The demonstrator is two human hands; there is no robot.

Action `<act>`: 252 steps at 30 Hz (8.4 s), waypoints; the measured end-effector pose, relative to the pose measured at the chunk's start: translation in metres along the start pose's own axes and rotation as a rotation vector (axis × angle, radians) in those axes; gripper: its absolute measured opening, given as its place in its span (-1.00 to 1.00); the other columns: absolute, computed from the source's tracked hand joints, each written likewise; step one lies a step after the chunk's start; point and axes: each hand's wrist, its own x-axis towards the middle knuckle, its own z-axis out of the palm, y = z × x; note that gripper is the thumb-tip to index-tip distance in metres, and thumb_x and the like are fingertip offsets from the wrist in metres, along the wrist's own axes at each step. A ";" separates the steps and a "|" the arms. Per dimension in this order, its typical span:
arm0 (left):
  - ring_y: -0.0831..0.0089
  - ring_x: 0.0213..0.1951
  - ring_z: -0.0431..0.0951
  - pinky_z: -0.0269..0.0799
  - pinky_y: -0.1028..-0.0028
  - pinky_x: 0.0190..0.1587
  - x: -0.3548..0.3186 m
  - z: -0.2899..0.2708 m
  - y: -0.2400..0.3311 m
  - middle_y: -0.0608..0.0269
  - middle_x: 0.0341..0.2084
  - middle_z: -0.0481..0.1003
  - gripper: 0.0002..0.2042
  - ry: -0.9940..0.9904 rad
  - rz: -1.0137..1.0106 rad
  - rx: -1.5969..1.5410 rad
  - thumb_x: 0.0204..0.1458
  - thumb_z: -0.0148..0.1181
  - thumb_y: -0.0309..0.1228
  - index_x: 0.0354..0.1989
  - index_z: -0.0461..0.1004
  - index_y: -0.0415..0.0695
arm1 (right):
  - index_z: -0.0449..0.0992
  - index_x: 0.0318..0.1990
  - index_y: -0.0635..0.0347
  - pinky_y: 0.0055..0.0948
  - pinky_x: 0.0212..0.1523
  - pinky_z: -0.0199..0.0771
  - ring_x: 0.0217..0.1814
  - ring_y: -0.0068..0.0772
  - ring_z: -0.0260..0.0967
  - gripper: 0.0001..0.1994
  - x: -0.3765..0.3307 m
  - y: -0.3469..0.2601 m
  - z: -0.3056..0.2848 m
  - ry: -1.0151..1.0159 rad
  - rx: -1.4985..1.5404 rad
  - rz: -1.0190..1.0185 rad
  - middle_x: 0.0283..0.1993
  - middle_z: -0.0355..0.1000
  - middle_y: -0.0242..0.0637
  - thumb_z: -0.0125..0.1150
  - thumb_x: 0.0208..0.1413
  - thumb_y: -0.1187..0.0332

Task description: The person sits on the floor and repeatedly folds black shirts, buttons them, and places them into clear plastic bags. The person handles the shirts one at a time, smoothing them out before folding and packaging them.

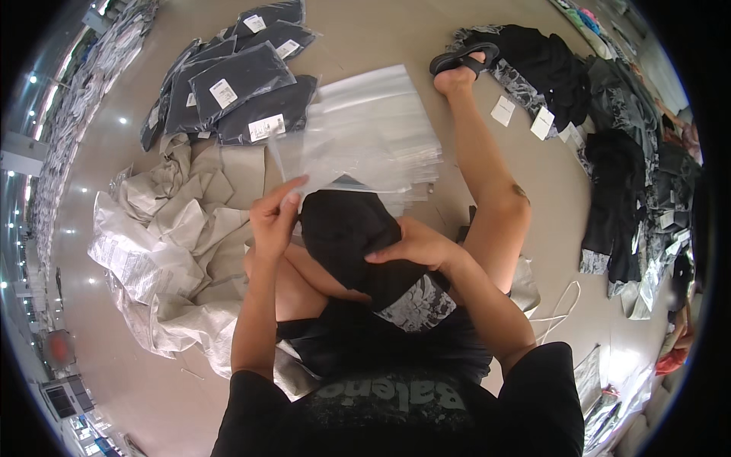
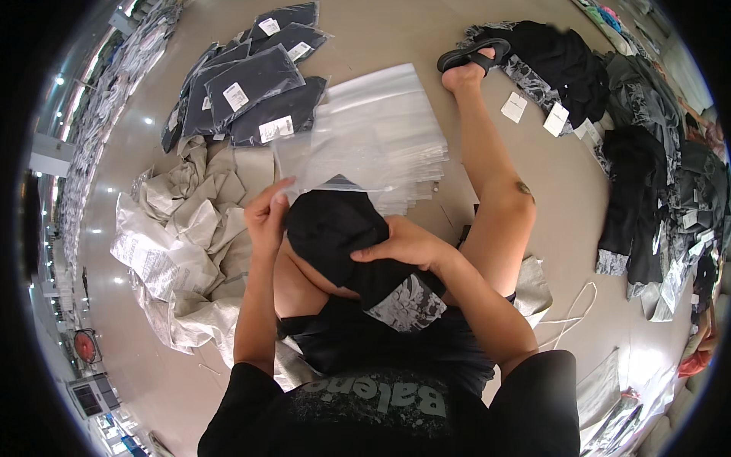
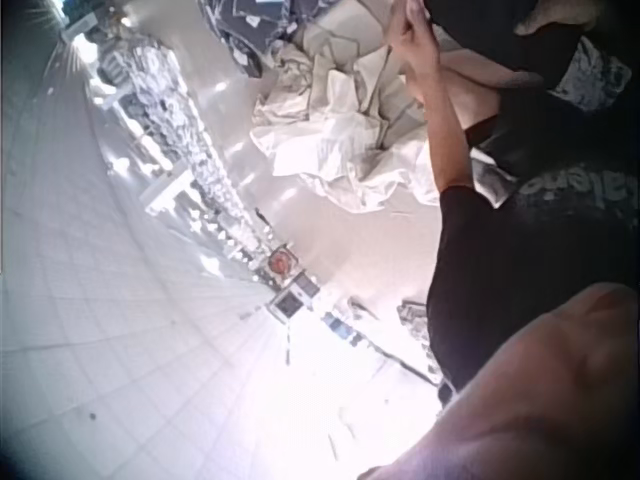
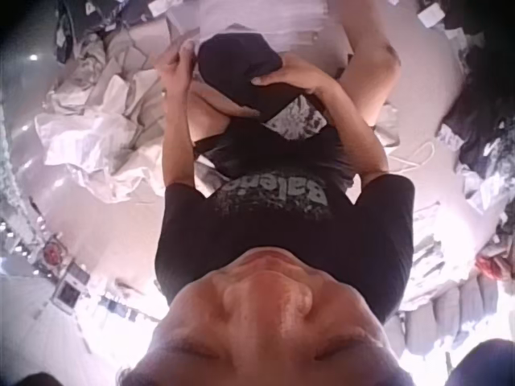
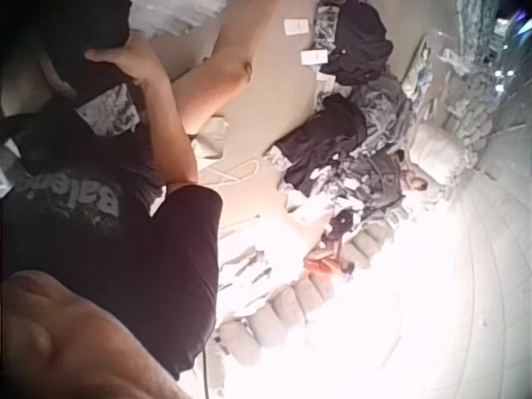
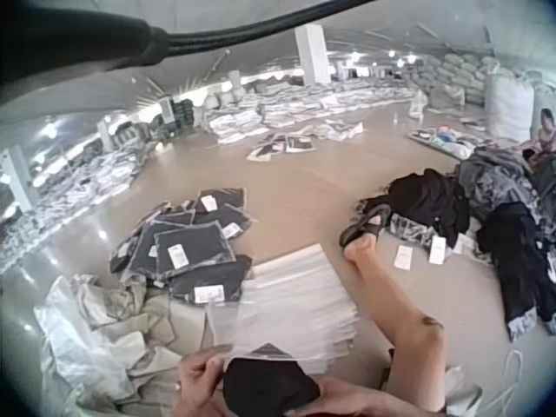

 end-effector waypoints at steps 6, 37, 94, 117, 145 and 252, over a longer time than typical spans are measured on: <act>0.75 -0.54 0.28 0.18 0.59 -0.48 -0.023 0.024 0.003 0.45 -0.55 0.45 -0.70 0.038 -0.079 0.070 0.31 0.26 -0.55 0.18 0.69 -0.13 | 0.65 0.07 0.35 -0.19 0.01 0.63 -0.04 -0.13 0.67 -0.53 0.030 0.029 -0.024 0.376 -0.486 -0.228 -0.06 0.70 -0.04 0.59 0.07 0.26; 0.14 -0.35 0.64 0.54 0.25 -0.23 -0.084 0.064 -0.071 -0.04 -0.35 0.55 -0.78 0.023 -0.114 0.348 0.22 0.14 -0.68 0.00 0.40 -0.23 | 0.58 0.17 0.37 -0.21 -0.04 0.63 -0.10 -0.24 0.68 -0.45 0.118 0.055 -0.040 0.943 -0.409 -0.439 -0.09 0.69 -0.25 0.56 0.18 0.15; -0.14 -0.39 0.70 0.63 -0.07 -0.25 -0.055 0.113 -0.127 -0.14 -0.46 0.66 -0.69 -0.360 -0.178 0.921 0.20 0.24 -0.22 -0.45 0.66 -0.21 | 0.60 0.12 0.25 0.10 0.26 0.42 0.01 0.05 0.58 -0.59 0.187 0.098 -0.081 1.046 -1.024 -0.780 -0.10 0.64 -0.07 0.38 0.20 0.21; -0.16 -0.28 0.65 0.59 -0.06 -0.26 -0.034 0.139 -0.128 -0.08 -0.10 0.46 -0.65 -0.124 -0.147 0.692 0.08 0.28 -0.48 0.03 0.35 -0.09 | 0.71 -0.04 0.23 -0.14 -0.07 0.63 -0.14 0.02 0.64 -0.71 0.180 0.103 -0.132 0.907 -1.064 -0.508 -0.14 0.64 -0.03 0.44 0.17 0.25; 0.03 -0.24 0.67 0.54 0.14 -0.13 -0.019 0.144 -0.134 -0.03 -0.32 0.62 -0.34 0.232 -0.661 0.265 0.19 0.37 0.11 0.17 0.36 -0.20 | 0.56 -0.06 0.31 -0.40 -0.07 0.61 -0.19 -0.47 0.58 -0.87 0.197 0.101 -0.092 0.535 -0.078 -0.381 -0.23 0.62 -0.23 0.30 0.34 0.45; -0.28 -0.08 0.65 0.61 -0.07 -0.03 -0.079 0.119 -0.174 -0.32 -0.06 0.52 -0.67 -0.582 -0.273 0.879 0.04 0.25 -0.65 0.00 0.40 -0.28 | 0.41 0.08 0.12 0.10 0.01 0.64 0.02 0.25 0.58 -0.67 0.067 0.103 -0.118 0.969 -1.399 0.046 0.04 0.45 0.13 0.21 0.16 0.55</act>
